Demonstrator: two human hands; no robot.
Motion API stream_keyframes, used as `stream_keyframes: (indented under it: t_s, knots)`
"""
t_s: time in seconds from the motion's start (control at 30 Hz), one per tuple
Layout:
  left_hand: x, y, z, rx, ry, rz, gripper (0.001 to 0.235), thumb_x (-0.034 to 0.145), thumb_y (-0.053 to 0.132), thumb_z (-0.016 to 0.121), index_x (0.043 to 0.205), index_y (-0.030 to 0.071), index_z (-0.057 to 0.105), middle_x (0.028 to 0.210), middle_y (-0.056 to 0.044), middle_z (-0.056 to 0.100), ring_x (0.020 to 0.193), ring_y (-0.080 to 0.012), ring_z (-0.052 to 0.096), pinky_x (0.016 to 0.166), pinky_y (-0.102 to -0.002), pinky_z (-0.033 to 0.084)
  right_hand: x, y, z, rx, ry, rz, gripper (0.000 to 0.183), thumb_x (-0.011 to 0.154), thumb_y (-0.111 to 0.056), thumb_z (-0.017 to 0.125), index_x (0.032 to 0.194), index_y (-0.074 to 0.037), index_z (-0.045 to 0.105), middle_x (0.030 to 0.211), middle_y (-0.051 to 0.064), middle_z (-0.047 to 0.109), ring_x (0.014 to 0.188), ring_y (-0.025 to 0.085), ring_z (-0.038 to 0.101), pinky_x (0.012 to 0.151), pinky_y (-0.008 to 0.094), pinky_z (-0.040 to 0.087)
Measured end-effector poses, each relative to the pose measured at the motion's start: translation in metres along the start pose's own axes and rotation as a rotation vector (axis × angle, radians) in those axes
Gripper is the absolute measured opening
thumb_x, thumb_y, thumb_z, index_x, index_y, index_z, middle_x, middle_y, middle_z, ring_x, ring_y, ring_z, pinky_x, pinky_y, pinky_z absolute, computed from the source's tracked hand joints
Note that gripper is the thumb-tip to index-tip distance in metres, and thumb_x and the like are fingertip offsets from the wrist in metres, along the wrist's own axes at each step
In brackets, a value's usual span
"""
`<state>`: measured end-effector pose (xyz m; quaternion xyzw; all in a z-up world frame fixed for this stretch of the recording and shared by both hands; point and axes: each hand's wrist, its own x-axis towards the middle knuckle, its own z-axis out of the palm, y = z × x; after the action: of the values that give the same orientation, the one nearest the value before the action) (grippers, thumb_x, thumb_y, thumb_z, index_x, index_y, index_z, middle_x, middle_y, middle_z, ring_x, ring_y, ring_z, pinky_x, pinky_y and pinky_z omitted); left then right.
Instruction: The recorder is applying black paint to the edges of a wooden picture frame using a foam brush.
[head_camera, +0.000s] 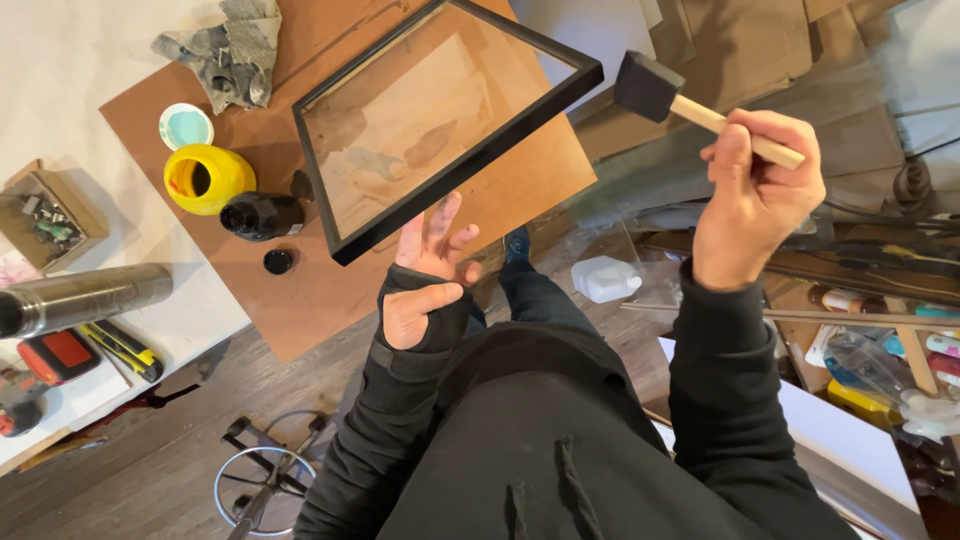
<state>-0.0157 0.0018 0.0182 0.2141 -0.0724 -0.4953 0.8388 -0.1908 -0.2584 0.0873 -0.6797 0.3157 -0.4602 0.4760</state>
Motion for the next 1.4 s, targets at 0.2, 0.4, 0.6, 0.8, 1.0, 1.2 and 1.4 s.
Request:
stream_keyframes:
  t_s: [0.2,0.4,0.6,0.8,1.0,1.2,1.4]
  knots:
    - [-0.001,0.001,0.002,0.007,0.008,-0.021,0.101,0.075,-0.015,0.059,0.166,0.022,0.032,0.169,-0.004,0.035,0.133,-0.0229,0.048,0.092,-0.036,0.046,0.013,0.001,-0.002,-0.078,0.022,-0.037,0.010,0.117,-0.005,0.066,0.119,0.003,0.061,0.098,0.009,0.067,0.077,0.014,0.063,0.069,0.023,0.048]
    - [-0.009,-0.001,0.002,-0.014,0.017,-0.003,0.100,0.076,-0.013,0.060,0.166,0.019,0.031,0.170,-0.006,0.034,0.137,-0.0238,0.048,0.094,-0.036,0.045,0.024,0.033,-0.003,0.059,0.021,0.161,0.023,0.121,-0.022,0.057,0.133,-0.003,0.061,0.105,0.013,0.074,0.086,0.017,0.068,0.077,0.027,0.053]
    - [-0.032,-0.025,0.003,-0.054,0.099,0.038,0.098,0.076,-0.014,0.057,0.165,0.017,0.030,0.173,-0.011,0.029,0.146,-0.0277,0.043,0.095,-0.037,0.044,0.059,0.120,0.036,0.195,-0.452,0.485,0.023,0.116,-0.026,0.052,0.124,-0.005,0.055,0.117,0.018,0.073,0.105,0.023,0.074,0.089,0.033,0.060]
    - [-0.047,-0.052,0.011,-0.106,0.227,0.113,0.099,0.073,-0.014,0.054,0.164,0.017,0.029,0.170,-0.015,0.030,0.150,-0.0318,0.038,0.098,-0.038,0.043,0.109,0.184,0.107,0.183,-0.746,0.573,0.023,0.113,-0.025,0.049,0.118,-0.003,0.052,0.118,0.020,0.070,0.103,0.027,0.076,0.087,0.037,0.063]
    - [-0.069,-0.090,-0.007,-0.179,0.366,0.194,0.092,0.076,-0.014,0.051,0.161,0.016,0.032,0.167,-0.016,0.036,0.152,-0.0330,0.037,0.100,-0.039,0.042,0.121,0.193,0.152,0.241,-0.862,0.795,0.021,0.110,-0.028,0.048,0.112,-0.008,0.044,0.114,0.012,0.071,0.098,0.024,0.079,0.078,0.035,0.063]
    - [-0.074,-0.100,-0.013,-0.179,0.423,0.233,0.089,0.076,-0.012,0.048,0.161,0.012,0.034,0.164,-0.014,0.038,0.151,-0.0315,0.037,0.099,-0.039,0.041,0.110,0.207,0.151,0.263,-0.856,0.740,0.023,0.113,-0.031,0.048,0.115,-0.009,0.043,0.110,0.016,0.074,0.089,0.020,0.073,0.075,0.034,0.058]
    - [-0.082,-0.114,-0.038,-0.205,0.466,0.190,0.080,0.077,-0.008,0.048,0.155,0.004,0.039,0.163,-0.016,0.040,0.150,-0.0344,0.039,0.097,-0.038,0.042,0.117,0.176,0.143,0.314,-0.795,0.872,0.024,0.111,-0.033,0.051,0.109,-0.009,0.046,0.109,0.017,0.075,0.084,0.020,0.071,0.073,0.035,0.056]
